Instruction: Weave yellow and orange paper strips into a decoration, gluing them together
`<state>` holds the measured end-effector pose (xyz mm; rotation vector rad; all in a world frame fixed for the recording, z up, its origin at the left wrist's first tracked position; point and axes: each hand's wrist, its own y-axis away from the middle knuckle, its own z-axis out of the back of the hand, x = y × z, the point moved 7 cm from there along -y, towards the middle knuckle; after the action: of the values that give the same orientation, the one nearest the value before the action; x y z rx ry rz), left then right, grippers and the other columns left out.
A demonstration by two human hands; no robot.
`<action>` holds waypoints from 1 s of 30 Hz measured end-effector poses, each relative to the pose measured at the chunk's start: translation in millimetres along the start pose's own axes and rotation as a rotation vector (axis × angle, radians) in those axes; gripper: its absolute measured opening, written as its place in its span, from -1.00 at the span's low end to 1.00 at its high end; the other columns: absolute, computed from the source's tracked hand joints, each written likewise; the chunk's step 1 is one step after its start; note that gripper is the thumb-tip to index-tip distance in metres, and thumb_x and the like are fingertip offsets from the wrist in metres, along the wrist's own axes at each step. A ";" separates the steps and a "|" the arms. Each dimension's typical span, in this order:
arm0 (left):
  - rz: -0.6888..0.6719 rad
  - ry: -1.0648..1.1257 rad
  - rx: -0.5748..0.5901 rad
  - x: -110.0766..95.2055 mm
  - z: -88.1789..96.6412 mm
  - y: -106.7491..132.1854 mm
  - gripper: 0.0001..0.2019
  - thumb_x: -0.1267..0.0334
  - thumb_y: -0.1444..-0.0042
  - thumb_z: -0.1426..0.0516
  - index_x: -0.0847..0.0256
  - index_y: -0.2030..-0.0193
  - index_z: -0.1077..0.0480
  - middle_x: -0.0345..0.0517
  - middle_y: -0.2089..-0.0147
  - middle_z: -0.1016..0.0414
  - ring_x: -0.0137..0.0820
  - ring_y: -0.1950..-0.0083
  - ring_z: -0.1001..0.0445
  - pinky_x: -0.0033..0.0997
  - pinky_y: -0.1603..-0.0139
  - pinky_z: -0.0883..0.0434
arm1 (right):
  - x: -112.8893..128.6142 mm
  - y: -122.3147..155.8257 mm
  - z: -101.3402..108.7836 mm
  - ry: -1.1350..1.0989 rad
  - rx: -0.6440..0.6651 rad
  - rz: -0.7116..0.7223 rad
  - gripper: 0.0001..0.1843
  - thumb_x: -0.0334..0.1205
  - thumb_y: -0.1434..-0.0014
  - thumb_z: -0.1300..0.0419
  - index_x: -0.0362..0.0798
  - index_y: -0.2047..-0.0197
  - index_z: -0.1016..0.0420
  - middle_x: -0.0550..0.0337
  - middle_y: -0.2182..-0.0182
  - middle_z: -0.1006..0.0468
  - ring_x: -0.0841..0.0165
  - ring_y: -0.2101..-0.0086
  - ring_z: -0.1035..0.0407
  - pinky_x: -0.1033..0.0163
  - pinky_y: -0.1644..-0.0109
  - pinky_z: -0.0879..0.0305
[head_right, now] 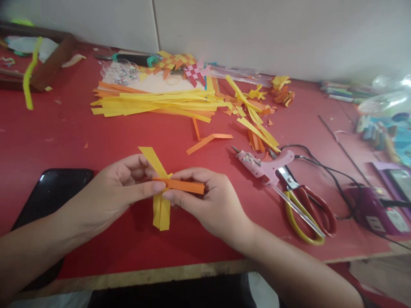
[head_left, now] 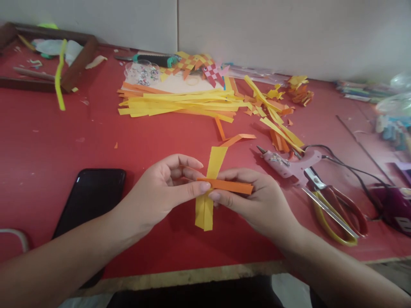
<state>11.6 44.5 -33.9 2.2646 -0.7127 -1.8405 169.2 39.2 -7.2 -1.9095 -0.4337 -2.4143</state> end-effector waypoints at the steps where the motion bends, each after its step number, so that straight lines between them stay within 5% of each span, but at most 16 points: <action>1: 0.010 -0.009 -0.011 0.4 1.0 0.3 -0.70 0.28 0.09 -0.42 0.20 0.26 -0.43 -0.29 0.37 -0.50 -0.53 0.34 -0.51 -0.58 0.28 -0.46 | 0.1 -0.2 0.6 0.014 -0.005 0.004 -0.82 -0.23 0.02 -0.44 -0.07 0.31 -0.60 0.24 0.47 -0.62 0.44 0.48 -0.49 0.40 0.41 -0.46; 9: 0.050 -0.034 -0.025 4.8 1.2 -1.6 -0.70 0.27 0.04 -0.38 0.19 0.23 -0.38 -0.31 0.34 -0.48 -0.53 0.30 -0.50 -0.57 0.27 -0.43 | -14.2 0.3 -4.8 -0.311 0.074 -0.043 -0.73 -0.03 -0.15 -0.32 -0.07 0.22 -0.55 0.19 0.42 -0.60 0.41 0.42 -0.52 0.31 0.30 -0.53; 20: 0.038 -0.077 0.027 2.9 -4.4 -2.3 -0.71 0.28 0.07 -0.39 0.21 0.27 -0.40 -0.29 0.33 -0.50 -0.51 0.29 -0.52 -0.53 0.22 -0.46 | -10.2 -4.8 -4.3 -0.254 0.090 -0.015 -0.85 -0.19 -0.16 -0.33 -0.09 0.36 -0.53 0.24 0.49 -0.55 0.48 0.50 -0.45 0.36 0.38 -0.45; 30: 0.001 -0.118 0.041 -1.1 -3.8 0.1 -0.79 0.26 0.03 -0.38 0.20 0.37 -0.42 -0.28 0.36 -0.50 -0.52 0.32 -0.49 -0.55 0.27 -0.43 | -18.1 -16.1 30.1 -0.245 -0.077 -0.048 -0.83 -0.16 -0.11 -0.36 -0.07 0.38 -0.51 0.33 0.59 -0.46 0.54 0.56 -0.32 0.41 0.47 -0.28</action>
<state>15.0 44.2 -32.0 2.1942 -0.7753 -1.9900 199.0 59.2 -21.5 -2.2651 -0.4040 -2.2635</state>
